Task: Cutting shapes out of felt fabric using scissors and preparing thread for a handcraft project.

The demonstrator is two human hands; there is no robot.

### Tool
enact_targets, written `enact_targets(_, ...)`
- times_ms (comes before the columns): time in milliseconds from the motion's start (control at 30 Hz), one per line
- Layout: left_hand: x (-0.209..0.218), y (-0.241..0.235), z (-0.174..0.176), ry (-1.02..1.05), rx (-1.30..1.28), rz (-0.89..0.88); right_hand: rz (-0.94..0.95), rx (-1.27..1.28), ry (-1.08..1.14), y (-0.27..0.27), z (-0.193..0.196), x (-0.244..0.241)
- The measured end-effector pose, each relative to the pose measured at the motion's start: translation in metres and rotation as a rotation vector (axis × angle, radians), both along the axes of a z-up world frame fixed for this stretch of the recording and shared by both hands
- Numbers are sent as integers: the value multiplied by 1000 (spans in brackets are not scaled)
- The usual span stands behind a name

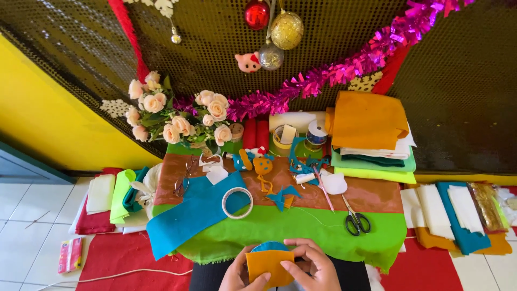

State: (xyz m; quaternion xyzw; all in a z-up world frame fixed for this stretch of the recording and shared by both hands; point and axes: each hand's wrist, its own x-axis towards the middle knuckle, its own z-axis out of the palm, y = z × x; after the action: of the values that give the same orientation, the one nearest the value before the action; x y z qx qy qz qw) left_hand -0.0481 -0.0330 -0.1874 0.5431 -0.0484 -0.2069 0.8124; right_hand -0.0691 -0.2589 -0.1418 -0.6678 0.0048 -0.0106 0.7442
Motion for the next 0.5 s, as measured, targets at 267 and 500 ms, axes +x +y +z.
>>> enact_targets(267, -4, -5, 30, -87, -82, -83, 0, 204, 27, -6, -15, -3)
enact_targets(500, -13, -6, 11, -81, -124, -95, -46, 224, 47, -2, -13, -7)
